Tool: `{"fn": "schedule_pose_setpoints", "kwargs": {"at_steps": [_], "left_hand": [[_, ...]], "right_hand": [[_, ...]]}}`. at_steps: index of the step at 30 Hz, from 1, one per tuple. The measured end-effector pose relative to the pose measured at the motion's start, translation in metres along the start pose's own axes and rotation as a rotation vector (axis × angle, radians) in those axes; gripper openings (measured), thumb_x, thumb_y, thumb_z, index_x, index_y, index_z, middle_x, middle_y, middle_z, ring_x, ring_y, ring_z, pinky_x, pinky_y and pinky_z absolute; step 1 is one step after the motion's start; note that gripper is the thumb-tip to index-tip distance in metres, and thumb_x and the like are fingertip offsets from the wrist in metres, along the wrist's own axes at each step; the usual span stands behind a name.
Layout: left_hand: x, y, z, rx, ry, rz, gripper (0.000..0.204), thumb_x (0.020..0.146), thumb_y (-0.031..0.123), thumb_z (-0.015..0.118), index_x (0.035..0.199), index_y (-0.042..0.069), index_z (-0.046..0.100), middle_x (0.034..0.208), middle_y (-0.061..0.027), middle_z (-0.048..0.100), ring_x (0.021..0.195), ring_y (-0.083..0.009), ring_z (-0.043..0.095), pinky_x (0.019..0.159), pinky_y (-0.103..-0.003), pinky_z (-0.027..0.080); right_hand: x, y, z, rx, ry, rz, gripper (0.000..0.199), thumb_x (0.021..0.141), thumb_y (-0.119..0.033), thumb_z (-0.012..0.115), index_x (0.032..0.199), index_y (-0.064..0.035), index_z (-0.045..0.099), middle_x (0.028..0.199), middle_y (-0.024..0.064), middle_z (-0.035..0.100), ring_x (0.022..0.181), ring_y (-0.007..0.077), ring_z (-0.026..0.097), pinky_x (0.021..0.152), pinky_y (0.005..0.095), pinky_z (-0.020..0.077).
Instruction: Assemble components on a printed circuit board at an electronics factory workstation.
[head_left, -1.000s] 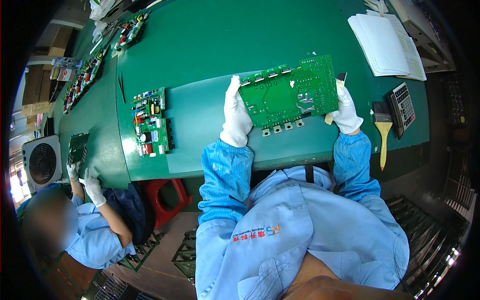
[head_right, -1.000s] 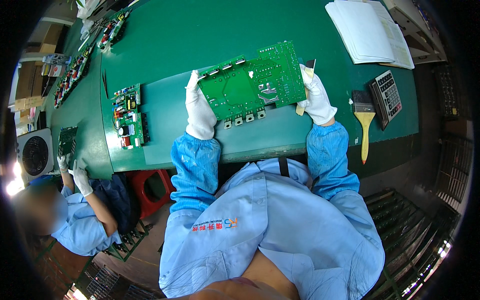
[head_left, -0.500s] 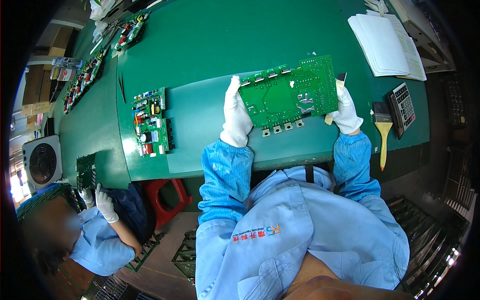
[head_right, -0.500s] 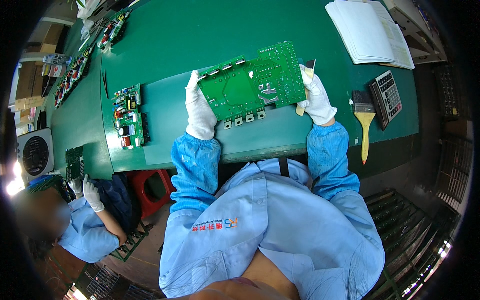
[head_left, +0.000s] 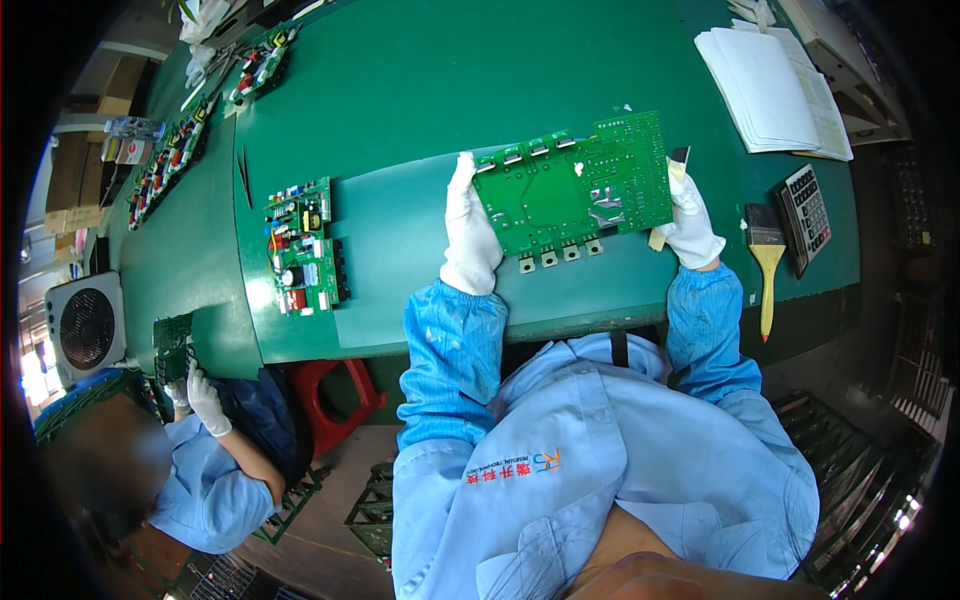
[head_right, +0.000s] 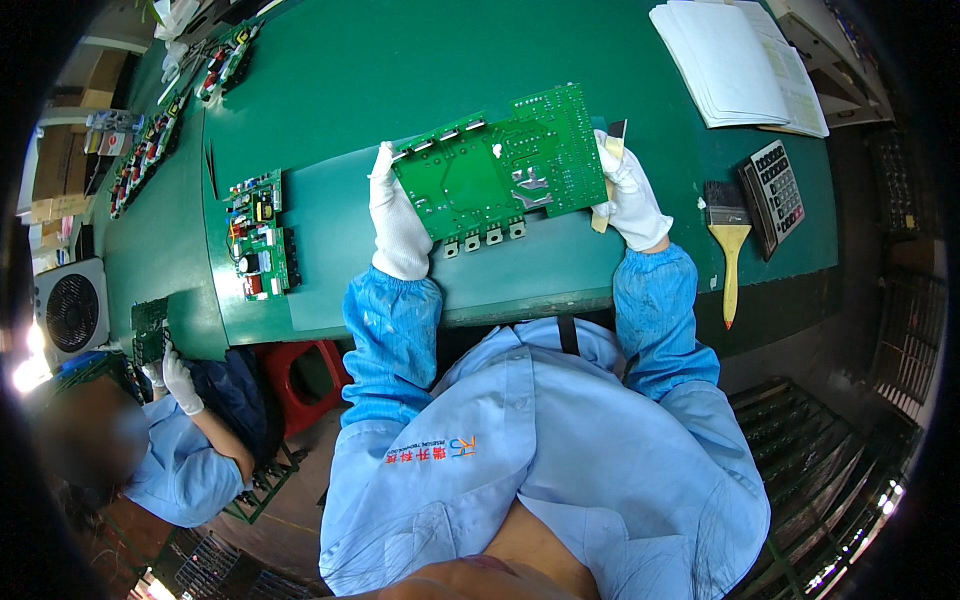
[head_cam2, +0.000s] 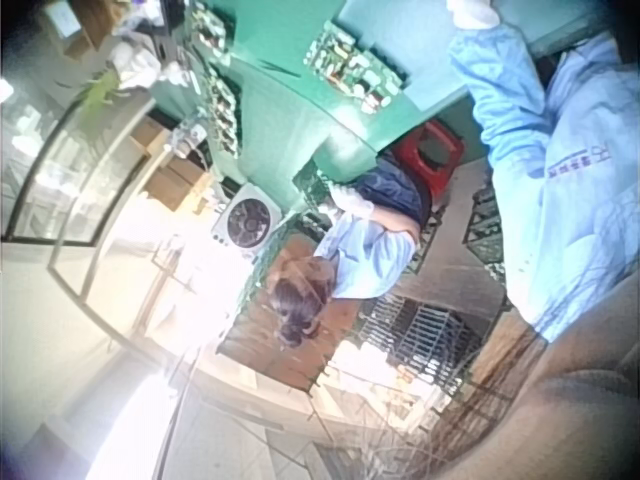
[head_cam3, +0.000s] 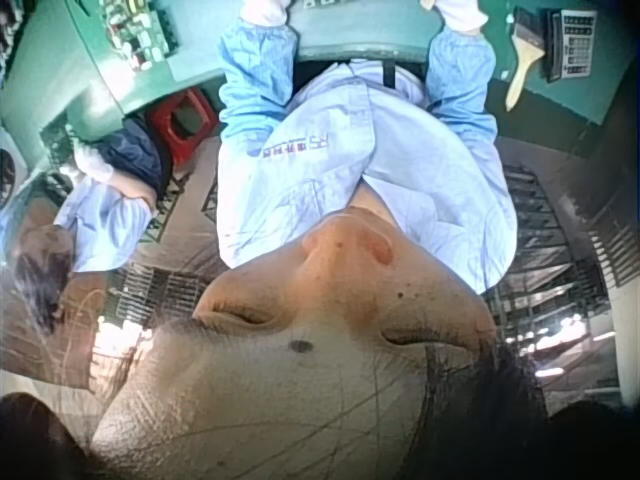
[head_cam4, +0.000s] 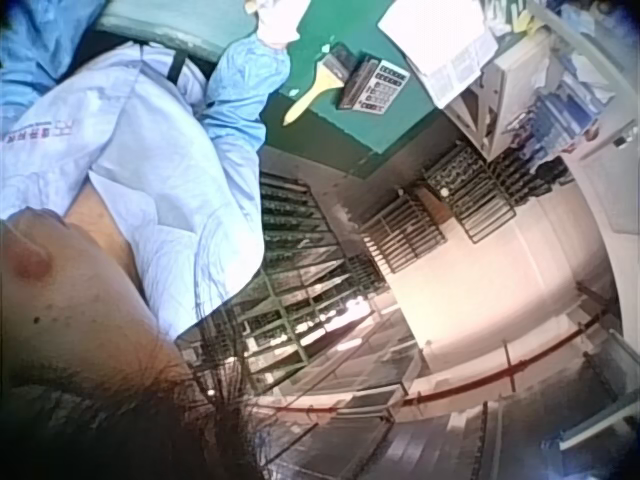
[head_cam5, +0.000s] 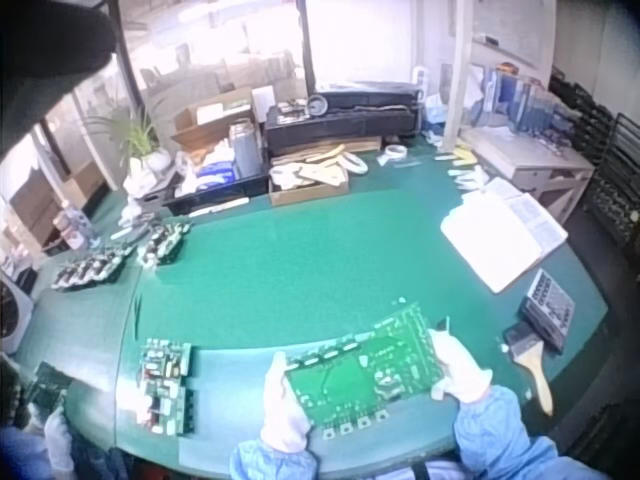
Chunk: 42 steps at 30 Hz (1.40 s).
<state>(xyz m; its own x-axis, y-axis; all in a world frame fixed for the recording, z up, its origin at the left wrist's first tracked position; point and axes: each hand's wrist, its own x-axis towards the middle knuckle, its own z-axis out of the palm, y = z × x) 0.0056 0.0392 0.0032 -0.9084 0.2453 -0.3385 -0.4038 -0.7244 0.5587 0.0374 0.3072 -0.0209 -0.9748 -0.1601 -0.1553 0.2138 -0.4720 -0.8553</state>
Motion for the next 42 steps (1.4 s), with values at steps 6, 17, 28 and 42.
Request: {"fn": "schedule_pose_setpoints", "kwargs": {"at_steps": [6, 17, 28, 42], "left_hand": [[0.001, 0.001, -0.005, 0.006, 0.019, 0.008, 0.058, 0.093, 0.053, 0.049, 0.115, 0.001, 0.061, 0.112, -0.0142, 0.064, 0.100, -0.0256, 0.062, 0.089, -0.039, 0.050], [0.001, 0.001, -0.004, -0.004, 0.018, 0.015, 0.058, 0.093, 0.053, 0.049, 0.112, 0.000, 0.062, 0.107, -0.0125, 0.066, 0.096, -0.0228, 0.063, 0.085, -0.036, 0.051], [-0.004, 0.005, 0.006, 0.028, -0.004, 0.033, 0.052, 0.095, 0.050, 0.048, 0.112, 0.003, 0.062, 0.110, -0.0139, 0.064, 0.097, -0.0254, 0.064, 0.085, -0.039, 0.053], [0.000, 0.002, 0.000, 0.007, 0.023, 0.026, 0.052, 0.092, 0.051, 0.051, 0.112, 0.003, 0.061, 0.107, -0.0133, 0.065, 0.093, -0.0253, 0.065, 0.083, -0.038, 0.054]], "right_hand": [[-0.001, 0.000, 0.003, -0.014, 0.006, -0.005, 0.029, 0.097, -0.030, 0.057, 0.115, -0.0084, 0.054, 0.079, -0.0034, 0.058, 0.050, 0.0025, 0.048, 0.038, 0.0183, 0.0321], [-0.001, -0.002, 0.004, -0.029, 0.001, 0.016, 0.032, 0.096, -0.031, 0.058, 0.115, -0.0067, 0.052, 0.080, -0.0019, 0.058, 0.050, 0.0034, 0.049, 0.040, 0.0186, 0.0352], [-0.003, -0.003, 0.006, -0.042, 0.016, 0.024, 0.031, 0.096, -0.032, 0.057, 0.115, -0.0077, 0.052, 0.083, -0.0029, 0.057, 0.053, 0.0026, 0.050, 0.040, 0.0181, 0.0347], [-0.001, 0.000, 0.007, -0.086, 0.060, -0.001, 0.030, 0.096, -0.032, 0.057, 0.113, -0.0082, 0.052, 0.081, -0.0033, 0.056, 0.052, 0.0026, 0.049, 0.040, 0.0186, 0.0333]]}}
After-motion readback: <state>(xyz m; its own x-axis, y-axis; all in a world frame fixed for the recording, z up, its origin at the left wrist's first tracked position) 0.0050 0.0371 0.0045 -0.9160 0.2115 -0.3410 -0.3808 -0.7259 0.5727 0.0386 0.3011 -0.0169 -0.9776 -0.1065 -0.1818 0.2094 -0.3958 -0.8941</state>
